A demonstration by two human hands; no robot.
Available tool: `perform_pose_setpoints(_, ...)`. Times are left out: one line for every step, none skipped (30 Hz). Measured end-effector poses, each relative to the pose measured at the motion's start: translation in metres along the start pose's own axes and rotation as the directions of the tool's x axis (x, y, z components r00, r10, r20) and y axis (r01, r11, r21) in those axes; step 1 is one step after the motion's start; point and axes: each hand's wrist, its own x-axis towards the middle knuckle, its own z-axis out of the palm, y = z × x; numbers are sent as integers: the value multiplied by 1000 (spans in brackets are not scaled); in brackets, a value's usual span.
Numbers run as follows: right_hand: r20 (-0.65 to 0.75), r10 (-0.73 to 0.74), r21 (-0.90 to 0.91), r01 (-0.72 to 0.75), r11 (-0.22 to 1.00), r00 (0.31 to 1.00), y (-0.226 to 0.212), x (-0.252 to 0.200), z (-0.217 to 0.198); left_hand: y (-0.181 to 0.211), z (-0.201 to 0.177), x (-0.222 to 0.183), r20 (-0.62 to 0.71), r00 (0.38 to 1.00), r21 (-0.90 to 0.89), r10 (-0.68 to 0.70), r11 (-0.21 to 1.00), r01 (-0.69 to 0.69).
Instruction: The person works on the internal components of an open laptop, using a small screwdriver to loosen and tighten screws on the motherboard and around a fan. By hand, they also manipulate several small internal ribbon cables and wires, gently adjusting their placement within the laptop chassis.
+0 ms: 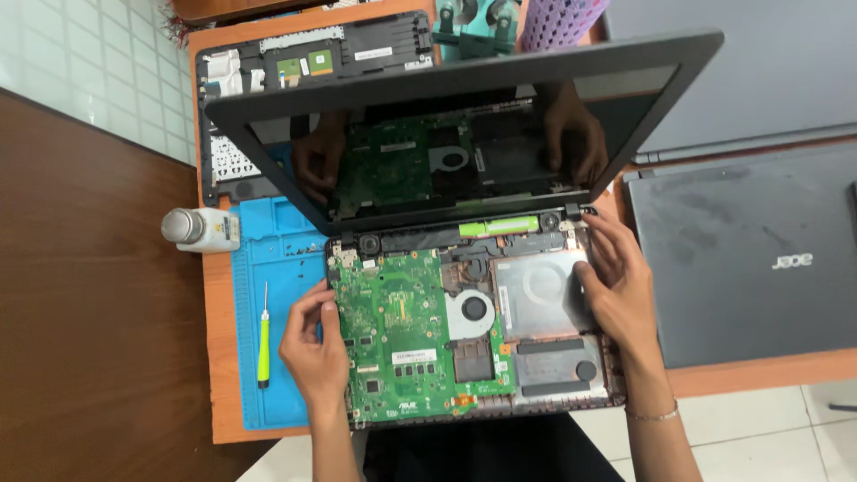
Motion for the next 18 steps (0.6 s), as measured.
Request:
perform_pose_setpoints(-1, -1, -4, 1, 1000, 1000, 0, 0, 1, 0, -1, -1, -2, 1000, -2, 2, 1000, -2)
perform_pose_setpoints(-4, 10, -19, -10, 1000, 1000, 0, 0, 0, -1, -1, -1, -8, 1000, 1, -12, 1000, 12)
perform_pose_setpoints(-12, 23, -32, -24, 999, 1000, 0, -1, 0, -1, -1, -1, -9, 1000, 8, -27, 1000, 27)
perform_pose_setpoints(-20, 37, -45, -38, 998, 999, 0, -1, 0, -1, -1, -2, -11, 999, 14, -41, 999, 42)
perform_pose_setpoints(-25, 41, -42, -42, 998, 999, 1, -2, 1, -1, -2, -3, -13, 998, -7, -59, 998, 59)
perform_pose_setpoints(-29, 45, -39, -46, 998, 999, 1, -2, 1, 0, -3, -4, -14, 997, -28, -77, 997, 77)
perform_pose_setpoints(-34, 50, -41, -51, 998, 998, 1, -3, 0, 1, -2, -6, -15, 995, -52, -99, 994, 98)
perform_pose_setpoints(-48, 64, -51, -66, 996, 997, 1, -2, -1, 2, -1, -6, -12, 996, -14, -84, 996, 84)
perform_pose_setpoints(-57, 82, -60, -85, 995, 995, 2, -3, -1, 4, -1, -7, -12, 997, 27, -74, 997, 74)
perform_pose_setpoints(-66, 100, -69, -104, 992, 993, 2, -5, -1, 6, -3, -8, -10, 998, 69, -63, 996, 63)
perform_pose_setpoints(-69, 97, -71, -102, 992, 993, 2, -5, -2, 8, -2, -7, -12, 995, 87, -94, 992, 95)
perform_pose_setpoints(-72, 94, -74, -99, 992, 993, 2, -5, -2, 10, -3, -6, -14, 992, 106, -125, 986, 126)
perform_pose_setpoints(-69, 98, -76, -103, 992, 993, 2, -6, -2, 12, -4, -8, -21, 986, 129, -163, 978, 164)
perform_pose_setpoints(-73, 106, -62, -111, 992, 992, 3, -6, -1, 13, -5, -8, -29, 981, 153, -194, 969, 196)
perform_pose_setpoints(-77, 114, -49, -118, 992, 991, 2, -6, -1, 14, -5, -8, -37, 974, 174, -225, 958, 228)
perform_pose_setpoints(-81, 121, -37, -124, 992, 989, 1, -7, -2, 14, -5, -9, -46, 965, 196, -257, 945, 261)
perform_pose_setpoints(-87, 132, -58, -137, 989, 987, 1, -6, -1, 14, -4, -9, -39, 973, 189, -228, 954, 231)
perform_pose_setpoints(-94, 142, -78, -150, 986, 985, 0, -5, -1, 14, -4, -10, -32, 979, 181, -199, 962, 202)
